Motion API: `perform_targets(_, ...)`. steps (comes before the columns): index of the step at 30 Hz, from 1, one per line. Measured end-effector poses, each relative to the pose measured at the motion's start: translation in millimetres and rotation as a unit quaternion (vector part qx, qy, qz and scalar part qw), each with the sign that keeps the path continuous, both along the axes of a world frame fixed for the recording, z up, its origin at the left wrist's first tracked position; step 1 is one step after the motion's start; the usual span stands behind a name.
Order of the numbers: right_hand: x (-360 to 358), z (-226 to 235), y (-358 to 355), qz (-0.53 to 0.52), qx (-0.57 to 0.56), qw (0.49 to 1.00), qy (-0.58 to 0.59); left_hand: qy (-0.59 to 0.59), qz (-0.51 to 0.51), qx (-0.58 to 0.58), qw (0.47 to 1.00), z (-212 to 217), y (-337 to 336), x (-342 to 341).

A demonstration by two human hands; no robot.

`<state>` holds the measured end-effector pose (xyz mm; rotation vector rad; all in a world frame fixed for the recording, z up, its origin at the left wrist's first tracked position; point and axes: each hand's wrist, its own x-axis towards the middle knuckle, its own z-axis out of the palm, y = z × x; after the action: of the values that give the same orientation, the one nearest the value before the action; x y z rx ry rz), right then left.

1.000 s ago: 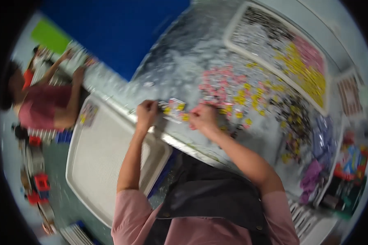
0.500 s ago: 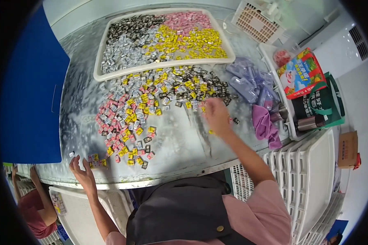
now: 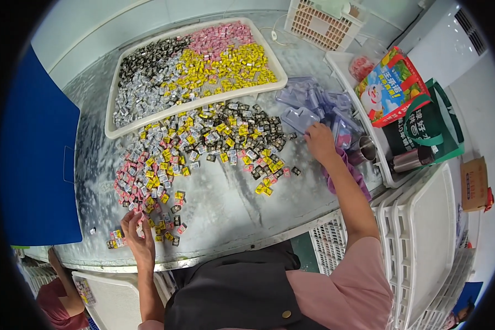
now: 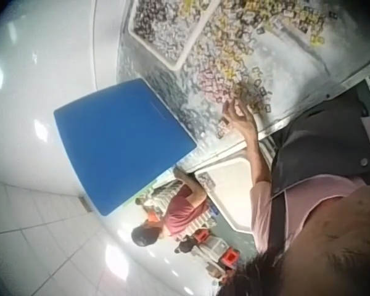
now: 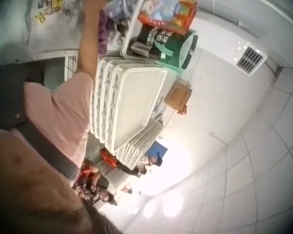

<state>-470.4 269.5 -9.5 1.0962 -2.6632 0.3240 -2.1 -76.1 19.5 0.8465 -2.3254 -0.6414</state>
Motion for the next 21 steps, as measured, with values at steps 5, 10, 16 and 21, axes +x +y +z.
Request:
perform_targets(5, -10.4, 9.4, 10.6, 0.027, -0.041, 0.997, -0.061, -0.011, -0.015, 0.036, 0.999, 3.3, 14.9, -12.3)
perform_targets(10, -26.2, 12.5, 15.4, 0.045, -0.066, 0.987, -0.14, -0.043, -0.036, -0.007, 0.998, -2.4, 15.5, -8.3)
perform_targets(16, -35.3, 16.1, 18.0, 0.065, -0.034, 0.986, -0.147, -0.04, -0.029, 0.03, 0.998, -2.5, 19.4, -9.6)
perform_targets(21, -35.3, 20.9, 10.3, 0.002, -0.108, 0.98, -0.169, -0.034, -0.041, 0.002, 0.999, -4.1, 19.2, -11.7)
